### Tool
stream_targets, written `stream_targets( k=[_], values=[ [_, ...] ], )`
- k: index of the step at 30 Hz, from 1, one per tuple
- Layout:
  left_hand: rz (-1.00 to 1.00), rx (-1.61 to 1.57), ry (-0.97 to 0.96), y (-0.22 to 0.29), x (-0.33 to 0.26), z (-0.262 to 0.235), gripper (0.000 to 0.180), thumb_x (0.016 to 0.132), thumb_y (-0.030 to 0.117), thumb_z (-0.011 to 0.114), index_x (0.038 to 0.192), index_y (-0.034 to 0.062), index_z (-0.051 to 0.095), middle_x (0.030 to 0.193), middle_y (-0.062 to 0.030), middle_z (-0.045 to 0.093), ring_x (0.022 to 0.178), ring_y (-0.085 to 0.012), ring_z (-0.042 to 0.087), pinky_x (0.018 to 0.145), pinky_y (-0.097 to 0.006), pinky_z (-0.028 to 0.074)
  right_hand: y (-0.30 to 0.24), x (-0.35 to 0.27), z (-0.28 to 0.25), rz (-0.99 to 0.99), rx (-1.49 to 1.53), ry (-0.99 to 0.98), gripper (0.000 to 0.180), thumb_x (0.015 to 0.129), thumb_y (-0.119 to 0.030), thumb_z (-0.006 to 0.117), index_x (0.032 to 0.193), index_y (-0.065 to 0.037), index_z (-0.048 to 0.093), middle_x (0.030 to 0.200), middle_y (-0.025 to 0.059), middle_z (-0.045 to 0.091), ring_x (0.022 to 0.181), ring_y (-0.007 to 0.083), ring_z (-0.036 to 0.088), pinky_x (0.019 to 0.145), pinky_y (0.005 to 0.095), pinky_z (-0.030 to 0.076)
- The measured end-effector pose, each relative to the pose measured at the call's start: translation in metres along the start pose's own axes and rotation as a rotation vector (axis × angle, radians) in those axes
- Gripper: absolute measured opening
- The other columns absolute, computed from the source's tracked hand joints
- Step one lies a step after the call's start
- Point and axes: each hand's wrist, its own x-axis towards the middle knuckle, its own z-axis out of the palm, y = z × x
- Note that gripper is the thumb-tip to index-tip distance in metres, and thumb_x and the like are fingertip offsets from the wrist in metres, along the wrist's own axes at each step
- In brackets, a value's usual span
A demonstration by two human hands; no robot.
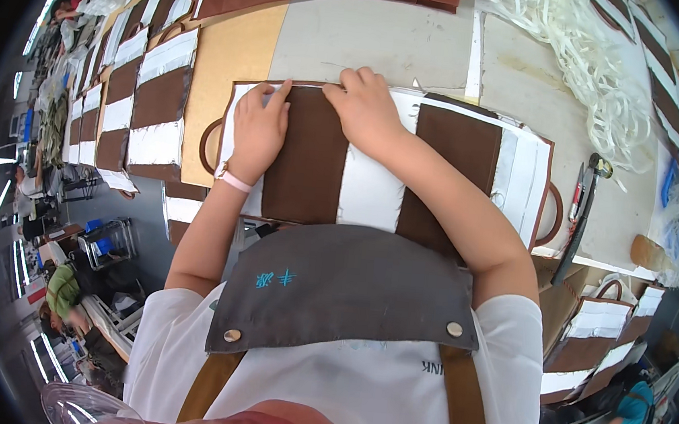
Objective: The person assembles a brown and white striped tote bag by hand. They align a white fabric strip along the top edge of the bag, trim the excess with a utility knife, and then use a hammer to secure the strip in place.
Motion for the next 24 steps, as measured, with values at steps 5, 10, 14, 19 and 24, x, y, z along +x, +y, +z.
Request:
stream_targets(
  k=[5,10,14,19,24],
  values=[
    [0.013,0.068,-0.026,-0.007,-0.017,-0.016,0.035,0.091,0.011,0.062,0.124,0.0070,0.067,0.111,-0.0142,0.058,0.105,-0.0311,0.055,0.095,-0.044,0.043,0.016,-0.003,-0.015,0.109,0.203,-0.014,0.020,0.082,-0.006,0.071,0.102,-0.003,0.070,0.099,0.0109,0.060,0.100,0.0314,0.055,0.091,0.0415,0.045],
    [0.072,-0.231,-0.043,0.037,-0.010,-0.016,0.042,0.085,0.005,0.067,0.127,0.0047,0.064,0.118,-0.0144,0.060,0.111,-0.0321,0.056,0.098,-0.044,0.043,0.010,0.002,-0.008,0.155,0.196,-0.048,0.013,0.082,-0.005,0.069,0.094,-0.004,0.069,0.094,0.0086,0.062,0.096,0.0303,0.056,0.088,0.0412,0.045],
    [0.158,-0.145,-0.074,0.049,-0.008,-0.010,0.044,0.090,0.012,0.065,0.132,0.0051,0.060,0.123,-0.0141,0.056,0.112,-0.0317,0.054,0.098,-0.044,0.043,0.009,0.005,0.001,0.198,0.203,-0.021,0.009,0.080,-0.004,0.068,0.088,-0.005,0.067,0.090,0.0079,0.062,0.092,0.0301,0.056,0.085,0.0411,0.045],
    [0.143,-0.157,-0.095,0.049,-0.003,-0.007,0.043,0.090,0.012,0.064,0.133,0.0046,0.059,0.122,-0.0153,0.055,0.112,-0.0329,0.053,0.098,-0.045,0.041,0.007,0.007,-0.003,0.203,0.220,-0.037,0.009,0.079,-0.001,0.067,0.088,-0.003,0.064,0.090,0.0097,0.060,0.090,0.0310,0.055,0.082,0.0399,0.047],
    [0.112,-0.159,-0.112,0.052,-0.002,-0.008,0.044,0.090,0.011,0.063,0.133,0.0045,0.057,0.123,-0.0162,0.054,0.113,-0.0338,0.052,0.099,-0.046,0.040,0.003,0.003,-0.006,-0.088,-0.015,-0.064,0.012,0.073,-0.007,0.068,0.085,-0.005,0.067,0.085,0.0065,0.060,0.088,0.0261,0.056,0.076,0.0357,0.048]
  ],
)
